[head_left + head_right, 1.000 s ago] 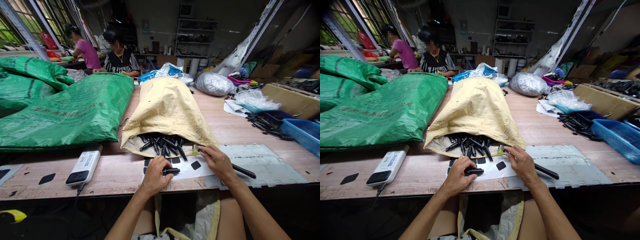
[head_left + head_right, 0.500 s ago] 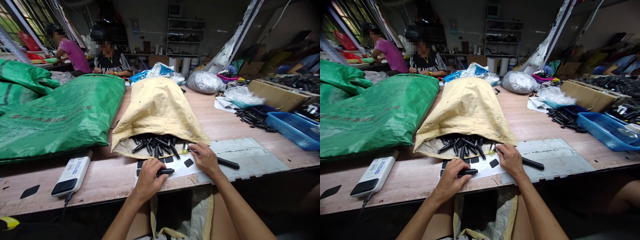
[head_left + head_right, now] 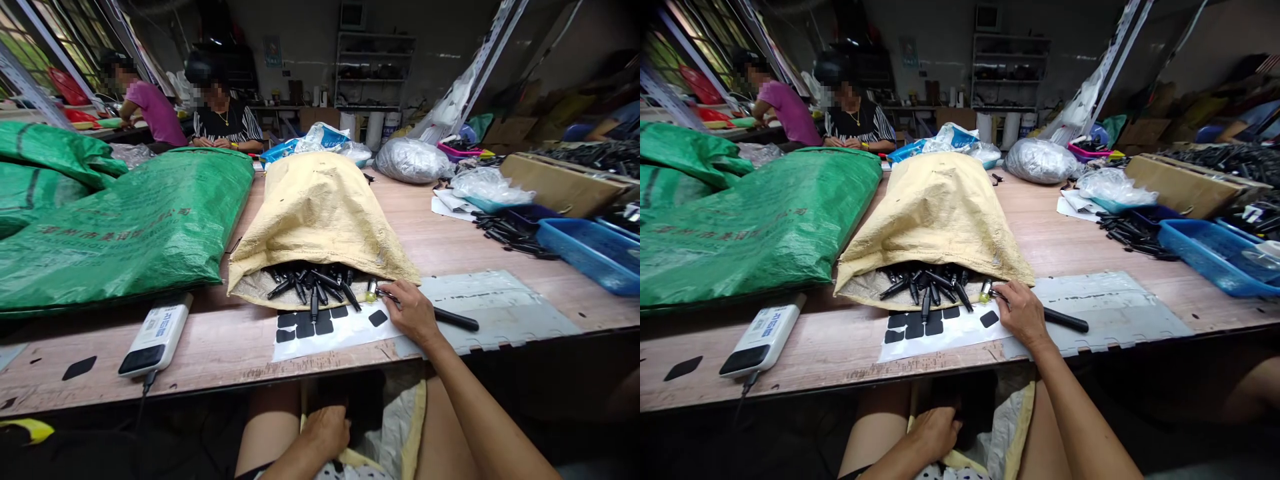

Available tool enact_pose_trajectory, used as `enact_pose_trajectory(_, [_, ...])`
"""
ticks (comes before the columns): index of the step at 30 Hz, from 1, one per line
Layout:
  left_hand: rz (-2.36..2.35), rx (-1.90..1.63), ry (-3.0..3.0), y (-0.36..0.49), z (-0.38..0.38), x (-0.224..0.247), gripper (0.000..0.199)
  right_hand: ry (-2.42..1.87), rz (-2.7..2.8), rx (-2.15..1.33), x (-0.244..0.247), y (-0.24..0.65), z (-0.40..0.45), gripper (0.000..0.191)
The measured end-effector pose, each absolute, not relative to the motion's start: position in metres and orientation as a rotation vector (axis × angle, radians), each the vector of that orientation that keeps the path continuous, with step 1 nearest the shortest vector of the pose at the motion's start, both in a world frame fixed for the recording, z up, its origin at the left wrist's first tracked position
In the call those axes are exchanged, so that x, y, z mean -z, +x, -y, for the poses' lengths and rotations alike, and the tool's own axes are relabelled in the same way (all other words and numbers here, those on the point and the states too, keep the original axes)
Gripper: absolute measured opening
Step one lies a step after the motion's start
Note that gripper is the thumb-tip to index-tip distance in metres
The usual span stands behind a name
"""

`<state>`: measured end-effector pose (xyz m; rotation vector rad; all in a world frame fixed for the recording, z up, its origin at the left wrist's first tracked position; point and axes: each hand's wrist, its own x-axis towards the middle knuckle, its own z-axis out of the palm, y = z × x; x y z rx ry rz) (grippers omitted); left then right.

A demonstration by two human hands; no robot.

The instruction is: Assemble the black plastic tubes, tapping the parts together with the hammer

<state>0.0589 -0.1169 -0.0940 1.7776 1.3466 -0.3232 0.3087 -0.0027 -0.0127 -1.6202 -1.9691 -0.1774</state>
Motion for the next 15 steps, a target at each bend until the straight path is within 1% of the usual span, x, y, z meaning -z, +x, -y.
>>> enact_pose_trajectory(2, [-1.370, 0.331, 1.820, 0.061, 0.119, 0.089, 0.030, -1.614, 1.974, 0.185, 0.013, 0.309, 0.002, 0.024])
enact_pose_trajectory(4, [-1.312, 0.230, 1.909, 0.062, 0.121, 0.069, 0.030, -1.609, 1.977, 0.189, 0.014, 0.310, 0.002, 0.024])
enact_pose_trajectory(7, [-1.157, -0.092, 2.005, 0.060, 0.117, 0.020, 0.019, -1.605, 1.978, 0.191, 0.014, 0.310, 0.002, 0.023])
enact_pose_trajectory(8, [-1.175, -0.225, 2.015, 0.058, 0.111, 0.004, 0.018, -1.605, 1.980, 0.191, 0.014, 0.310, 0.002, 0.023])
enact_pose_trajectory(10, [-1.399, -0.530, 2.039, 0.053, 0.092, -0.024, 0.024, -1.607, 1.984, 0.191, 0.014, 0.309, 0.002, 0.023])
enact_pose_trajectory(12, [-1.712, -0.782, 2.037, 0.045, 0.066, -0.039, 0.023, -1.609, 1.982, 0.190, 0.014, 0.309, 0.002, 0.023])
enact_pose_trajectory(13, [-1.841, -0.843, 2.022, 0.041, 0.053, -0.041, 0.023, -1.611, 1.980, 0.190, 0.014, 0.309, 0.003, 0.023])
enact_pose_trajectory(15, [-1.997, -0.832, 1.990, 0.034, 0.029, -0.035, 0.026, -1.612, 1.977, 0.189, 0.014, 0.309, 0.003, 0.023])
